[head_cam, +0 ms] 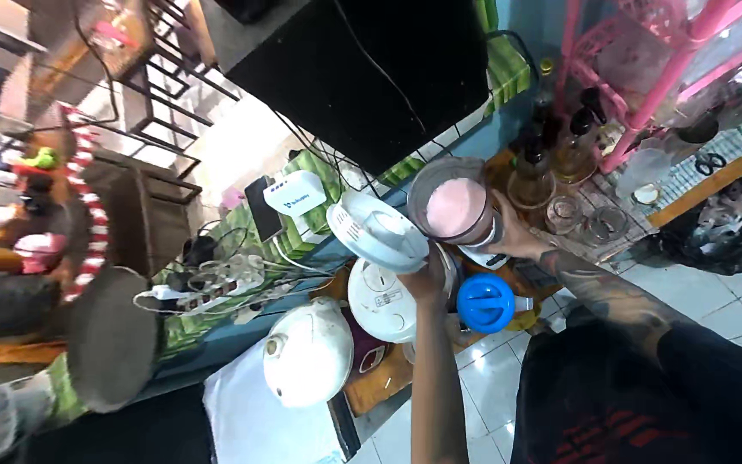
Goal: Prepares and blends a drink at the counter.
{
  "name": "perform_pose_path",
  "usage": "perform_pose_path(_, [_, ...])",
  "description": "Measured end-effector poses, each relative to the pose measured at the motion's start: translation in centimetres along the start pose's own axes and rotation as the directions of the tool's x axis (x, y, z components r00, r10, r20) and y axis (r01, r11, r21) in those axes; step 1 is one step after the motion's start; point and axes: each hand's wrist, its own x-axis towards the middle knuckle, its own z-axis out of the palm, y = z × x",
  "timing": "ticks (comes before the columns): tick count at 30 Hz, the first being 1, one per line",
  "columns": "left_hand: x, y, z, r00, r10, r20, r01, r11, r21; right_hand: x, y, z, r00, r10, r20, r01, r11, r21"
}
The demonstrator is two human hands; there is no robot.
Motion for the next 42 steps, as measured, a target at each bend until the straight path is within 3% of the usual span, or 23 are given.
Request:
perform_pose_path(2, [1.5,-0.7,-1.9,0.943,-0.157,0.292,0.244,0.925,-0.291,0.3,-0.8,1.2,0.999,0.028,0.015,-0.028,0.999,0.027])
perform_pose_path(3, [2.2,-0.9,-2.6,0.880,-0.211,0.425,0.370,0.865,-0.337,0.4,-0.5,1.8,1.000,0.017,0.016,-0.018,0.998,0.058])
perform_pose_path(5, [2.9,-1.2,-2.6,0.801,-0.281,0.528,0.500,0.800,-0.332,0.8,0.1,2.6,1.000,-0.019,-0.008,0.020,0.995,0.100])
perform_pose_path(8, [1.9,-0.1,-0.6,0.820,-0.413,0.395,0.556,0.740,-0.378,1.2,0.7,3.2,0.998,-0.019,-0.065,0.024,0.997,0.076])
perform_pose_path(11, [-0.2,1.4,1.4,0.860,-0.470,0.202,0.506,0.724,-0.470,1.1,0.9,3.3,0.997,-0.002,-0.077,0.010,0.995,0.097])
perform_pose_path(16, [-3.2,5.5,3.9,0.875,-0.481,-0.052,0.398,0.776,-0.489,1.2,1.5,3.6,0.998,0.017,-0.066,-0.012,0.997,0.082])
perform_pose_path(21, [-3.4,6.4,5.1,0.872,-0.437,-0.219,0.306,0.838,-0.452,2.2,1.2,2.2,0.998,-0.060,0.027,0.057,0.993,0.107])
perform_pose_path(26, [-2.2,7.6,3.8,0.867,-0.448,-0.221,0.286,0.809,-0.514,2.9,-0.4,1.0,0.994,-0.058,0.089,0.057,0.998,0.016])
perform_pose_path(31, [-0.3,9.7,0.6,0.907,-0.358,-0.222,0.199,0.829,-0.522,3.5,-2.5,0.5,0.971,-0.196,0.134,0.159,0.956,0.248])
perform_pose_path(33, [0.2,10.8,-0.8,0.926,-0.321,-0.198,0.158,0.807,-0.569,3.3,-3.5,0.0,0.957,-0.248,0.148,0.206,0.946,0.250])
perform_pose_path(38, [-1.1,16.0,-1.7,0.940,-0.303,-0.159,0.151,0.784,-0.602,-0.1,-6.5,-1.9,0.964,-0.258,-0.067,0.265,0.956,0.126])
perform_pose_path(42, [-3.7,19.0,-0.1,0.940,-0.299,-0.168,0.144,0.788,-0.599,-3.7,-7.6,-4.0,0.980,-0.157,-0.121,0.172,0.977,0.123])
